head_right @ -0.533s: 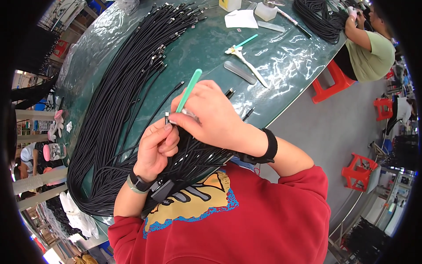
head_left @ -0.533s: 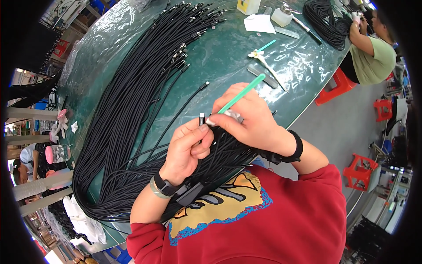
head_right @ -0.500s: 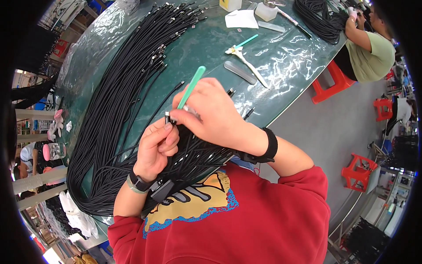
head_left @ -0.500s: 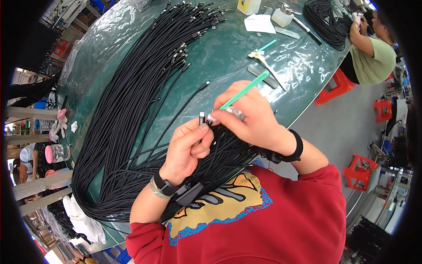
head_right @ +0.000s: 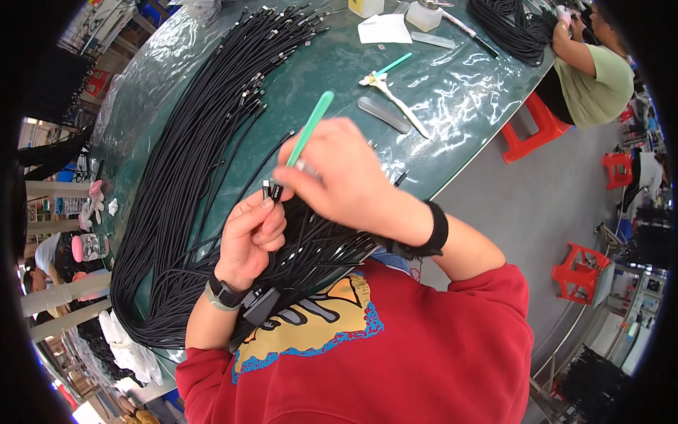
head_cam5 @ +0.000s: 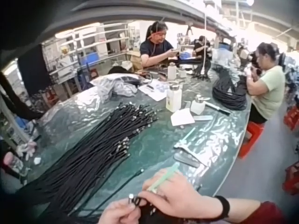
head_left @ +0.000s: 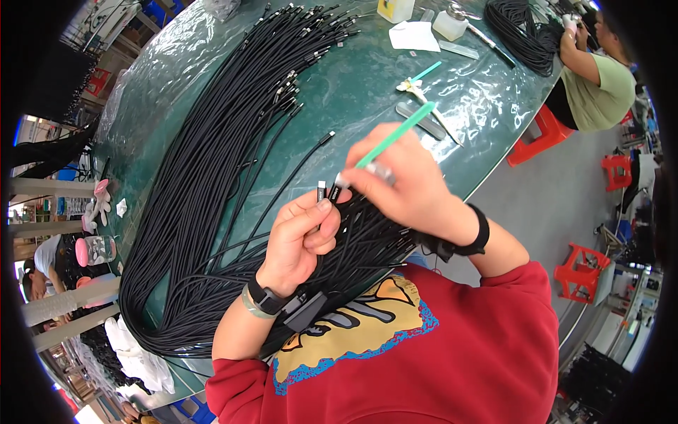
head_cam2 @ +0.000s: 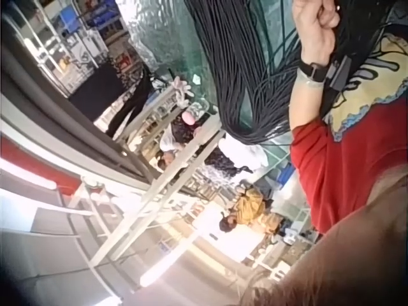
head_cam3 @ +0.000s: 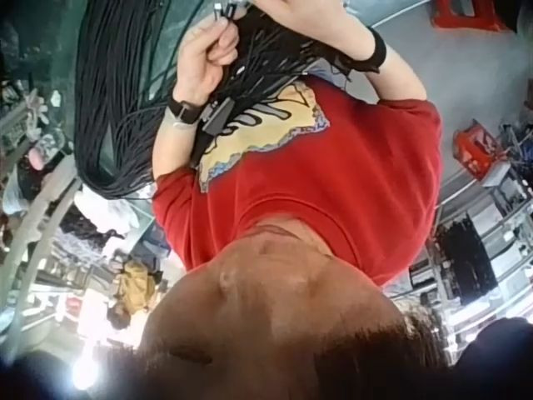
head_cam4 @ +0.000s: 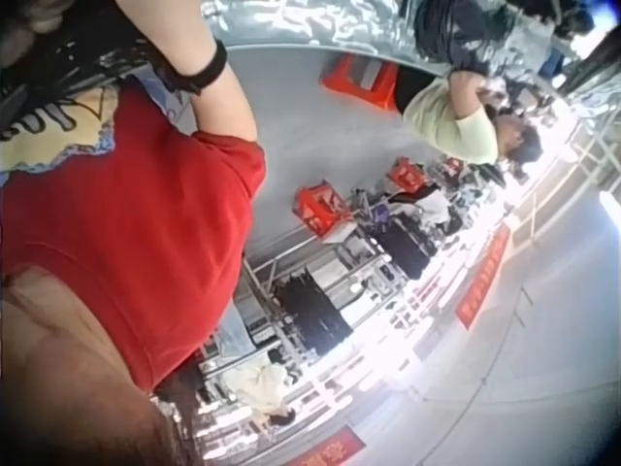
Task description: The person gathers several black cables and wipes the metal connectors one by one with a cloth-wrapped stick. After cleaning the connectors, the person bundles the cables together and sets them back on the table.
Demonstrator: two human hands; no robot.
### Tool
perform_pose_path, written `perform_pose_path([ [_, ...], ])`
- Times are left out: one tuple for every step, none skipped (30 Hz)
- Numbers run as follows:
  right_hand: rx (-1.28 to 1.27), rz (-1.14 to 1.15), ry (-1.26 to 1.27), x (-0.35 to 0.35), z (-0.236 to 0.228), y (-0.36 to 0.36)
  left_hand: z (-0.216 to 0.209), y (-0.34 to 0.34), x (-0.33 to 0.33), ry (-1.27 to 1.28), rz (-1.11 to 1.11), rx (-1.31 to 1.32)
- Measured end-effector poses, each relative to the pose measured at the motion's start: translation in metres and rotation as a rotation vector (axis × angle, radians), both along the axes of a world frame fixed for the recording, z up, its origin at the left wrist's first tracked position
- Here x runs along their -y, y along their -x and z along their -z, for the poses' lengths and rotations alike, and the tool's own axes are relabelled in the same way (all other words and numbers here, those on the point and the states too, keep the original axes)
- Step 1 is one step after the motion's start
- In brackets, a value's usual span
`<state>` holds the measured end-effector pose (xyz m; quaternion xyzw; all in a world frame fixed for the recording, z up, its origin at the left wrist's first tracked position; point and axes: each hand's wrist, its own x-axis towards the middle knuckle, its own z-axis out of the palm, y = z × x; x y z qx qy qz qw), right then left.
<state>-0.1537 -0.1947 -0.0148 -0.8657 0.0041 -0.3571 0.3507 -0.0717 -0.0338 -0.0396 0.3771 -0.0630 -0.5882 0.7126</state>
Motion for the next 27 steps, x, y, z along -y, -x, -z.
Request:
perform_pose_path([
  [0.004, 0.006, -0.004, 0.002, -0.001, 0.000, 0.000, 0.000, 0.000, -0.004, 0.006, 0.004],
  [-0.012, -0.025, -0.055, 0.005, -0.002, 0.000, 0.000, 0.000, 0.000, -0.006, 0.005, 0.004],
  [-0.027, -0.055, -0.106, 0.008, -0.003, 0.000, -0.001, 0.000, 0.000, -0.008, 0.003, 0.004],
  [-0.041, -0.087, -0.157, 0.010, -0.003, 0.000, -0.001, 0.000, 0.000, -0.010, 0.001, 0.004],
  [-0.035, -0.076, -0.162, 0.011, -0.003, 0.000, -0.002, 0.001, 0.000, -0.015, 0.013, 0.009],
  [-0.036, -0.097, -0.141, 0.010, -0.003, -0.002, -0.002, 0.001, 0.000, -0.015, 0.013, 0.005],
  [-0.037, -0.118, -0.120, 0.008, -0.003, -0.003, -0.003, 0.002, 0.000, -0.015, 0.012, 0.000],
  [-0.038, -0.139, -0.098, 0.008, -0.003, -0.003, -0.004, 0.002, 0.001, -0.014, 0.012, -0.005],
  [-0.033, -0.129, -0.103, 0.008, -0.002, -0.002, -0.004, 0.002, 0.000, -0.019, 0.022, 0.000],
  [-0.027, -0.135, -0.094, 0.008, 0.000, -0.001, -0.004, 0.002, 0.000, -0.009, 0.018, -0.009],
  [-0.021, -0.140, -0.084, 0.008, 0.001, 0.000, -0.005, 0.001, -0.001, 0.001, 0.014, -0.019],
  [-0.016, -0.145, -0.074, 0.008, 0.002, 0.001, -0.005, 0.000, -0.001, 0.011, 0.009, -0.029],
  [-0.013, -0.142, -0.076, 0.009, 0.002, 0.002, -0.005, -0.001, -0.002, 0.009, 0.013, -0.026],
  [-0.022, -0.141, -0.089, 0.010, 0.003, 0.004, -0.006, -0.002, -0.002, 0.010, 0.014, -0.020],
  [-0.033, -0.141, -0.102, 0.011, 0.002, 0.006, -0.006, -0.002, -0.002, 0.012, 0.014, -0.015],
  [-0.044, -0.141, -0.114, 0.011, 0.002, 0.008, -0.006, -0.002, -0.002, 0.014, 0.014, -0.011],
  [-0.043, -0.138, -0.116, 0.010, 0.000, 0.007, -0.007, -0.002, -0.002, 0.012, 0.016, -0.010],
  [-0.032, -0.141, -0.098, 0.009, -0.002, 0.005, -0.008, 0.000, -0.002, 0.010, 0.021, -0.002],
  [-0.020, -0.143, -0.081, 0.007, -0.004, 0.003, -0.009, 0.002, -0.001, 0.007, 0.027, 0.006],
  [-0.008, -0.146, -0.063, 0.007, -0.005, 0.001, -0.010, 0.002, -0.001, 0.005, 0.032, 0.016],
  [-0.006, -0.145, -0.064, 0.008, -0.005, 0.001, -0.010, 0.002, -0.001, 0.004, 0.034, 0.018],
  [0.004, -0.126, -0.078, 0.010, -0.004, 0.001, -0.010, 0.002, -0.002, 0.002, 0.031, 0.022],
  [0.014, -0.108, -0.093, 0.012, -0.004, 0.001, -0.010, 0.002, -0.002, 0.001, 0.028, 0.025],
  [0.023, -0.091, -0.107, 0.012, -0.004, 0.001, -0.010, 0.001, -0.002, 0.001, 0.025, 0.029],
  [0.023, -0.090, -0.108, 0.011, -0.004, 0.001, -0.010, 0.001, -0.002, 0.000, 0.026, 0.029],
  [0.020, -0.098, -0.089, 0.010, -0.004, 0.001, -0.010, 0.001, -0.002, 0.006, 0.024, 0.023],
  [0.017, -0.105, -0.071, 0.008, -0.005, 0.001, -0.010, 0.001, -0.002, 0.012, 0.023, 0.018],
])
